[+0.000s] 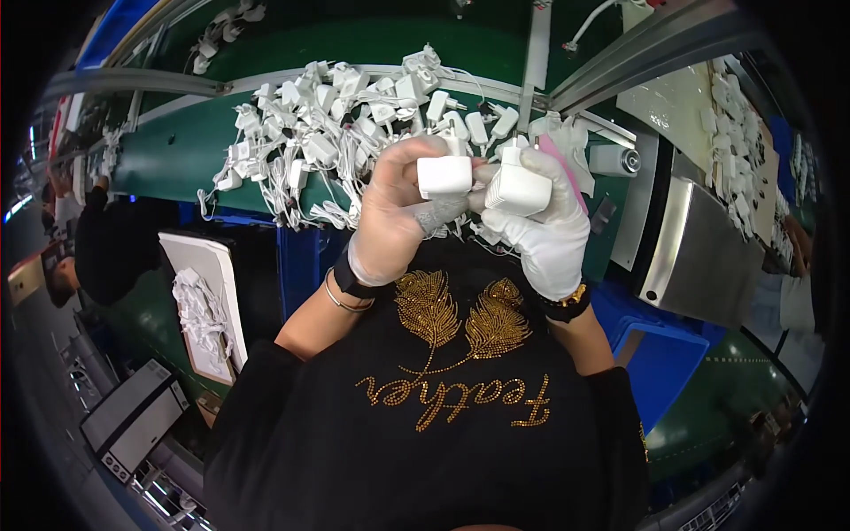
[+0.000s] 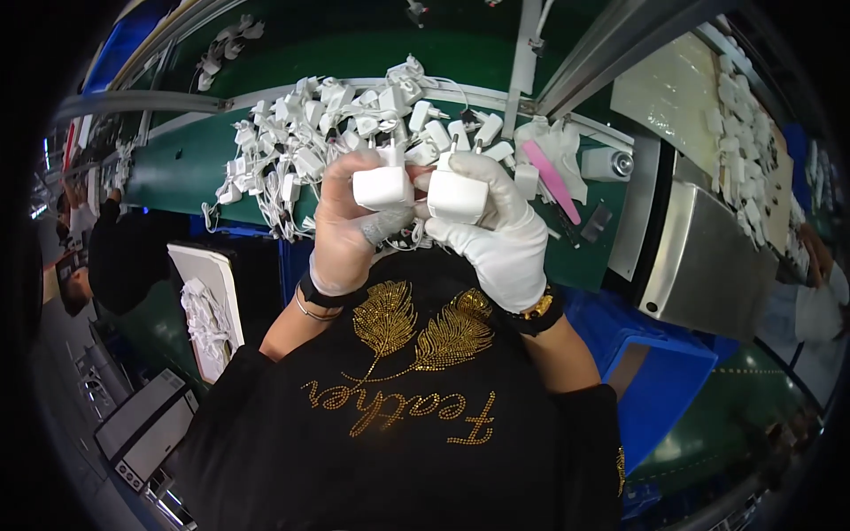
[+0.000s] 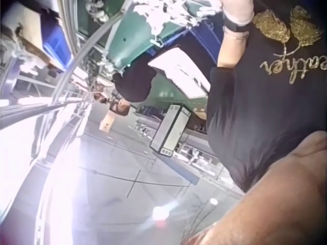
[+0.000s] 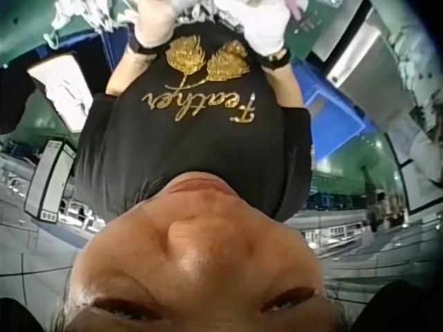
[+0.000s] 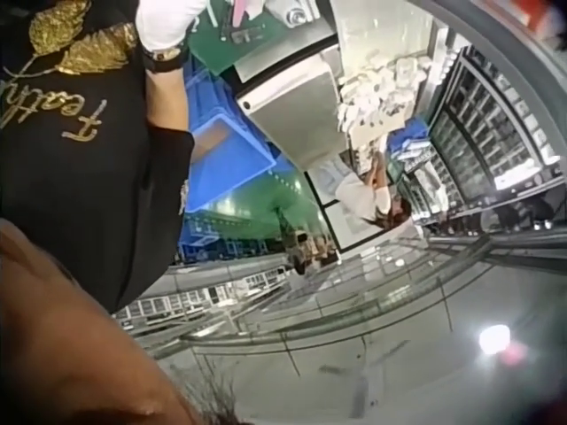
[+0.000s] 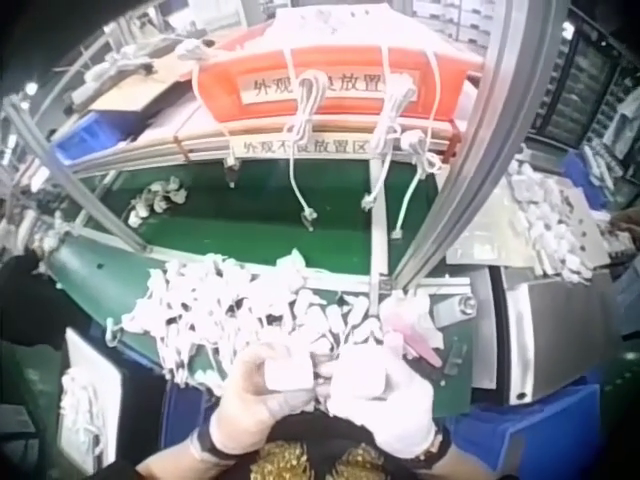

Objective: The person picks up white power adapters from a pile, turns them over to inspect them, and wipes their surfaces with a cloth before placing them into a blue bin.

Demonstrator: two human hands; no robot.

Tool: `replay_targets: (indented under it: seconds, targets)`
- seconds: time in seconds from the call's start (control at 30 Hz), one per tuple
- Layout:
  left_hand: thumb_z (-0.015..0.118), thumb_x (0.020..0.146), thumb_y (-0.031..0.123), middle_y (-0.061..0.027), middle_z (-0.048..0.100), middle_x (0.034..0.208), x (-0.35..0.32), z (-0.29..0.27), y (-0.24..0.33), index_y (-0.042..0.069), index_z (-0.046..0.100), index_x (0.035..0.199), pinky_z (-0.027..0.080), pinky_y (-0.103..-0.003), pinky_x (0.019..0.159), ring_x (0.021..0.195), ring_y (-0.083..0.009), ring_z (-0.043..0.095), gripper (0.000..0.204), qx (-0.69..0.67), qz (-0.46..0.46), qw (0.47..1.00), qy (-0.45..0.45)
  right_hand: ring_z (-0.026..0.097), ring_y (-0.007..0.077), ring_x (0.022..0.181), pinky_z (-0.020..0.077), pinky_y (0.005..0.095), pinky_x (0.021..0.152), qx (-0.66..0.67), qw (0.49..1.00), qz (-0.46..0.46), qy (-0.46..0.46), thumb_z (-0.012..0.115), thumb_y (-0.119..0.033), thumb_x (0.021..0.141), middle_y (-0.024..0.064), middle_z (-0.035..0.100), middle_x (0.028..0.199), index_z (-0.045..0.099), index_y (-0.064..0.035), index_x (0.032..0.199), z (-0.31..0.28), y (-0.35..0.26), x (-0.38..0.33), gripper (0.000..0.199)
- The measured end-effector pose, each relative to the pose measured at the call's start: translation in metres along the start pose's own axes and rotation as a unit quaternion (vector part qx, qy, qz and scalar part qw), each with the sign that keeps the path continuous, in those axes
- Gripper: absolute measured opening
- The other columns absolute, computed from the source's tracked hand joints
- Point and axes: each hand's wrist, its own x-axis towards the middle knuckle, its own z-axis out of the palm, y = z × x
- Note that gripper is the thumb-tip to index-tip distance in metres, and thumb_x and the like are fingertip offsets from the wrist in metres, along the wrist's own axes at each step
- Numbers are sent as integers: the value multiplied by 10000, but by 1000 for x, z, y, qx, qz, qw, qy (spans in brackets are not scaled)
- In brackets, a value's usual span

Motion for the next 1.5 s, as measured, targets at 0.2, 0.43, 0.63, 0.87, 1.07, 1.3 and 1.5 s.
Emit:
replay_targets:
  seconds: [0.2,0.43,0.63,0.87,1.07,1.3,1.5]
  targets:
    - [686,796,-14,-181,536,1240,3,-5,1,111,387,1185,482,-369,931,1154,-267,548,507,-28,11,999,-37,640,235,968,534,313,828,-137,989,-53,3,632,154,754,177,590,1158,400,-63,1318,2,2,-2,647]
    - [643,804,-36,-184,382,1416,-3,-3,-4,122,385,1197,394,-370,1016,1275,-259,429,496,-162,-28,986,-37,575,227,1059,524,340,838,-388,911,-139,4,762,-23,736,138,521,1212,295,-70,1418,19,8,8,828]
    - [580,776,-105,-163,237,1511,-4,-1,-14,151,383,1211,301,-379,1080,1348,-270,327,542,-235,-123,964,-14,562,268,1076,499,351,863,-394,914,-86,46,784,-65,712,167,481,1240,197,-49,1455,15,21,6,946]
    - [618,811,-9,-173,266,1494,4,3,-22,130,392,1232,277,-391,1095,1344,-290,327,497,-24,-76,994,-69,575,286,1043,496,326,840,-425,894,-140,13,753,-54,747,166,502,1216,194,-10,1449,6,37,10,898]
    - [570,840,21,-142,361,1448,62,-34,-21,151,382,1367,274,-400,1099,1303,-288,392,575,309,19,949,-55,588,258,928,527,321,703,65,996,-14,55,608,-367,886,162,525,1167,264,-48,1431,-3,13,21,720]
    - [603,701,-22,-125,498,1298,152,-148,-55,188,555,1268,427,-415,965,1183,-335,479,607,815,55,536,-211,440,169,487,362,264,374,392,917,58,-53,386,-566,935,117,534,827,347,-50,1388,-4,-25,29,688]
    - [612,727,3,-119,557,1155,170,-130,-46,237,596,1218,473,-384,874,1037,-281,571,544,865,1,440,-242,291,92,355,256,244,329,499,852,149,-53,387,-479,951,19,396,528,357,-15,1378,-5,-22,18,631]
